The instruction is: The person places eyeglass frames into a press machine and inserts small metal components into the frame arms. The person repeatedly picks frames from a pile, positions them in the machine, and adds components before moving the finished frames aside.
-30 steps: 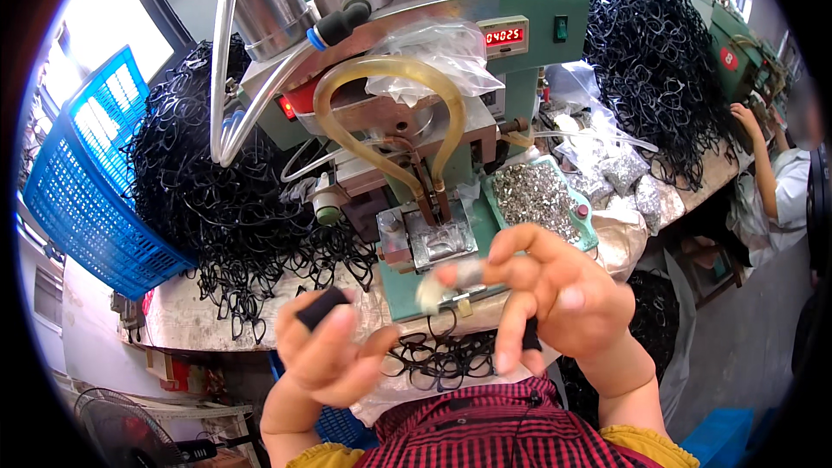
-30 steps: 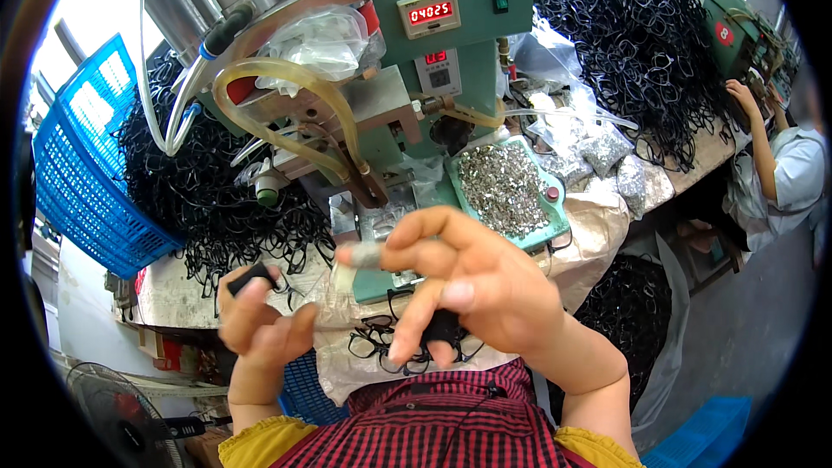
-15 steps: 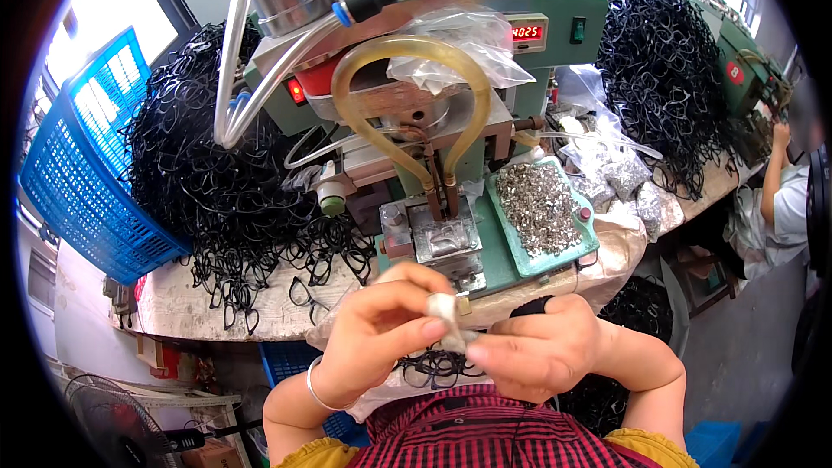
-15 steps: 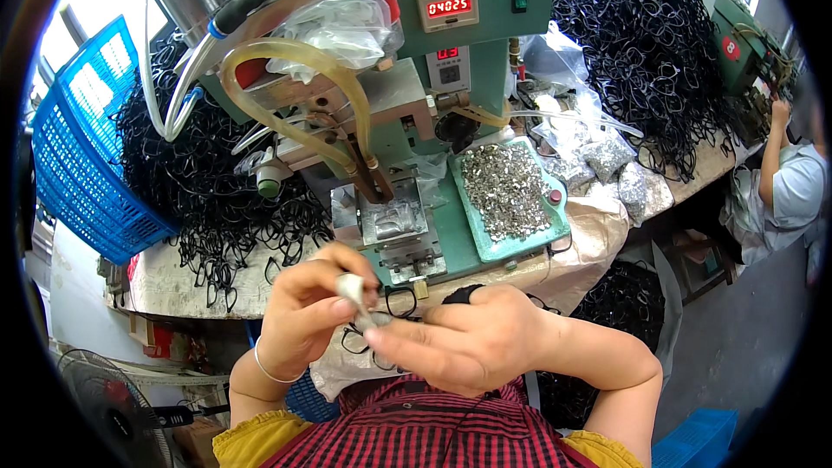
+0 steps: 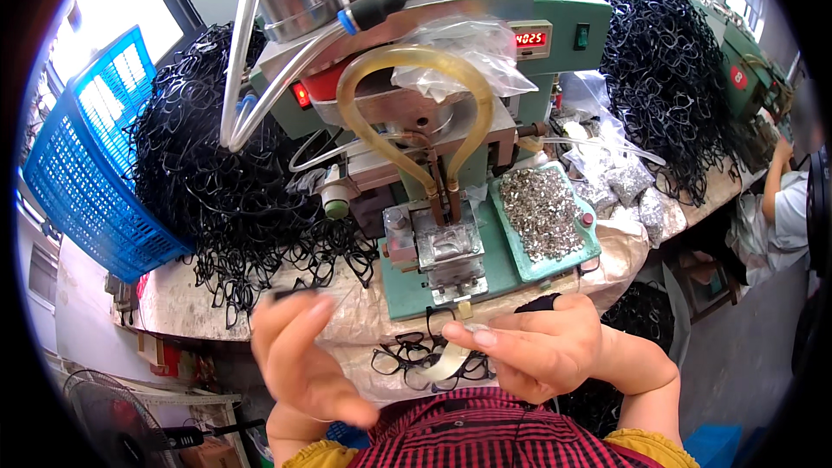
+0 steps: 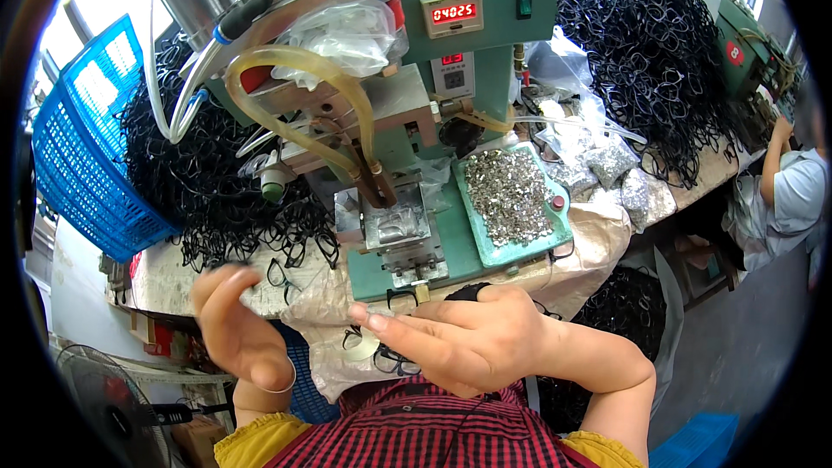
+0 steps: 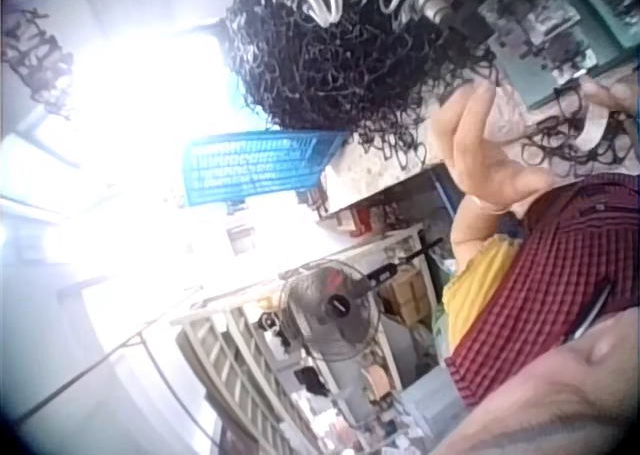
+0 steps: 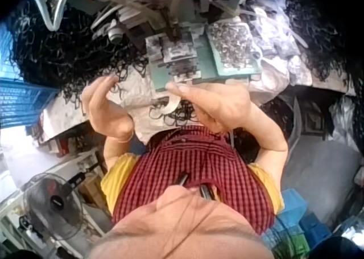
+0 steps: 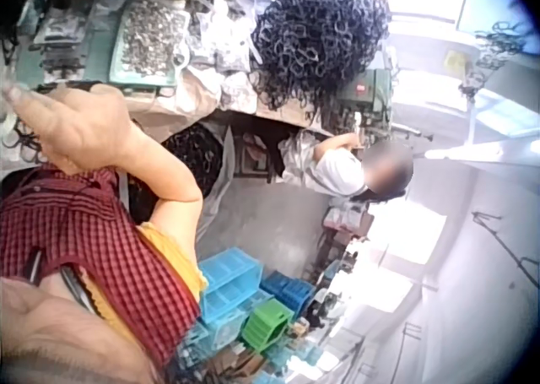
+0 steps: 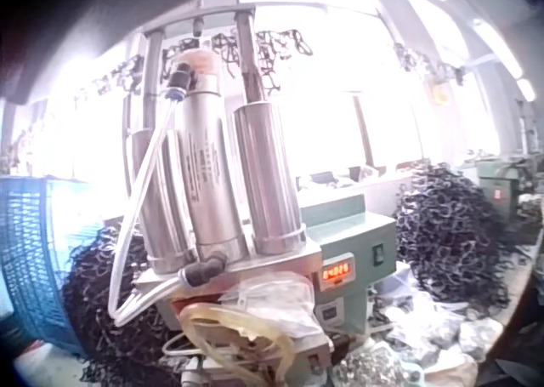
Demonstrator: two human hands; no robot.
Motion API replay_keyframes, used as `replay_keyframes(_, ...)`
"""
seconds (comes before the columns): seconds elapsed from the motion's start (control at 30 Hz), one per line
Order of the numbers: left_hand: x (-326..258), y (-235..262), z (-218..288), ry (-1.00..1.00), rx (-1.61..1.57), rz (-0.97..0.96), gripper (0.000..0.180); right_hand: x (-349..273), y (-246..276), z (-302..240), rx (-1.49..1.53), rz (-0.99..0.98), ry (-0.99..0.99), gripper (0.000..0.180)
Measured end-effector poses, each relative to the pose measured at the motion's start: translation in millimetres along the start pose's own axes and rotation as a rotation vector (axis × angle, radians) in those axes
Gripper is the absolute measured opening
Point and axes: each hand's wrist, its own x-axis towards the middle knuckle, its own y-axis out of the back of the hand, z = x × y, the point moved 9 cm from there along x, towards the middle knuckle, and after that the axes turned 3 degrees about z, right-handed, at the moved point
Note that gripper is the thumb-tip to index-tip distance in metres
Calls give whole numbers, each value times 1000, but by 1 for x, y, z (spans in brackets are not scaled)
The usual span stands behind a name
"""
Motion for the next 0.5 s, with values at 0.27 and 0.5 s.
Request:
replay_keyframes(0.27, 16, -95, -11, 611, -871, -630, 40, -11, -8, 7, 226, -103, -153, 71)
replay_keyframes(0.5, 16, -100, -11, 518, -868, -725, 22, -18, -17, 18, 693, -29, -350, 70)
